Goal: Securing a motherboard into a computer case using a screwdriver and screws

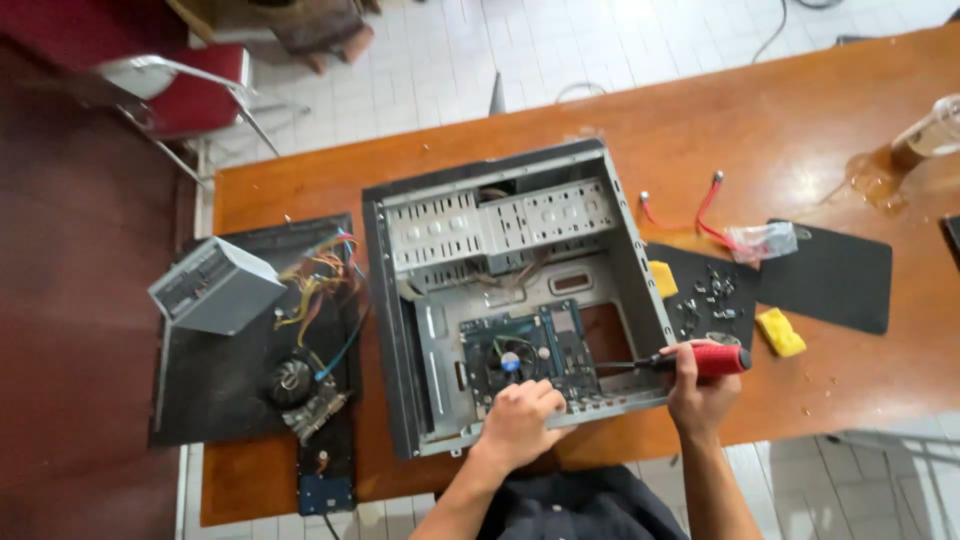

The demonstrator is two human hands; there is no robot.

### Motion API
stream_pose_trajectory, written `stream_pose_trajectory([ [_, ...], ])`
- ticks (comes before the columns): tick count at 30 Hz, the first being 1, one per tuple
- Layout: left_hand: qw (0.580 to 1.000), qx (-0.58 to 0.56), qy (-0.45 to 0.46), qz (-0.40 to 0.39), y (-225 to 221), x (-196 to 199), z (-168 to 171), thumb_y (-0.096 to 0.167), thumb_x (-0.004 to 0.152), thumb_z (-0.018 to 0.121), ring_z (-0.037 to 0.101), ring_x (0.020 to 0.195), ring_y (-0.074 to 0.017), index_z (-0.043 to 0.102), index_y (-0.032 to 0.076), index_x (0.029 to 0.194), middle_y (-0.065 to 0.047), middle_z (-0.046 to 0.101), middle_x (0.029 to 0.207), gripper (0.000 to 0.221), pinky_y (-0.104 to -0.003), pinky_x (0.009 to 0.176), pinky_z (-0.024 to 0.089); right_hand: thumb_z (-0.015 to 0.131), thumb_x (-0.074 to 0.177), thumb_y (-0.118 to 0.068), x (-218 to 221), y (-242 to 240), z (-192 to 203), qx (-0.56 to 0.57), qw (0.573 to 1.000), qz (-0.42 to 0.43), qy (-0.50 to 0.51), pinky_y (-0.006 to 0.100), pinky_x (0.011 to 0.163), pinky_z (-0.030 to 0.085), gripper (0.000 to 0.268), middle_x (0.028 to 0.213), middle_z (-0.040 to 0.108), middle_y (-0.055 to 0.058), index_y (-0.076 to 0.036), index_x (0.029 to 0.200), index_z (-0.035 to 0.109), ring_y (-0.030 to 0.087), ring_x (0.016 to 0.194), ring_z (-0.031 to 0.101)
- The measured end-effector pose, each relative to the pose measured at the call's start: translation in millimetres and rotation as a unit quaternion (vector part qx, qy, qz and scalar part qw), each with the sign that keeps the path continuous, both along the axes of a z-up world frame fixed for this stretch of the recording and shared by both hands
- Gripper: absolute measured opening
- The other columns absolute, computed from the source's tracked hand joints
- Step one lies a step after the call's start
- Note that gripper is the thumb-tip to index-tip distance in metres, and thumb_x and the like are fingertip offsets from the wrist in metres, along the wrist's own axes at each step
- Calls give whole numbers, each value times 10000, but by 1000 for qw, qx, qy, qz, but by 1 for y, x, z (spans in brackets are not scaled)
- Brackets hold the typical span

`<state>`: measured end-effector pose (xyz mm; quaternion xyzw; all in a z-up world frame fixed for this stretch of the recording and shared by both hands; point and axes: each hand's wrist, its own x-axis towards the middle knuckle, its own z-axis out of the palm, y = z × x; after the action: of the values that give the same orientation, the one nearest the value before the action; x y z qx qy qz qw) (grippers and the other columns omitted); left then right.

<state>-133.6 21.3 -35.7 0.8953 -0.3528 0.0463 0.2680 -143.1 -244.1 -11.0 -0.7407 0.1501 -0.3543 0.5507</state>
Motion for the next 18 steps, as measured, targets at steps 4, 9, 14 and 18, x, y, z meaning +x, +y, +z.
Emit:
stream_pose_trajectory([
  [4, 999, 2, -7, 32, -7, 6, 11, 542, 678, 843, 661, 734, -180, 593, 252, 799, 63, 556, 769, 401, -327, 622, 524, 743, 996, -140, 10, 2, 13, 10, 1000, -9, 9, 276, 487, 443, 164, 677, 634, 132, -14, 943, 652, 175, 481, 569],
  [9, 993, 40, 112, 14, -9, 8, 17, 593, 710, 804, 676, 835, -228, 636, 228, 1004, 42, 593, 884, 498, -389, 699, 537, 771, 950, -133, 6, 8, 8, -3, 999, -9, 33, 322, 549, 497, 173, 683, 664, 156, 12, 919, 681, 221, 519, 617],
  [14, 985, 4, 162, -66, -21, 64, 65, 784, 717, 595, 670, 1063, -391, 605, 83, 1257, -178, 659, 1115, 885, -523, 901, 548, 770, 984, -152, 9, -5, -14, -28, 1000, 13, 1, 315, 624, 503, 184, 714, 671, 142, -25, 889, 679, 222, 618, 643],
  [18, 989, -52, 130, -37, -53, 115, 39, 556, 971, 590, 710, 983, -356, 616, 134, 1180, -87, 675, 1012, 472, -488, 869, 570, 740, 1015, -112, 2, 2, -10, -32, 999, 14, -2, 299, 720, 536, 169, 751, 689, 101, -25, 890, 667, 207, 665, 682],
])
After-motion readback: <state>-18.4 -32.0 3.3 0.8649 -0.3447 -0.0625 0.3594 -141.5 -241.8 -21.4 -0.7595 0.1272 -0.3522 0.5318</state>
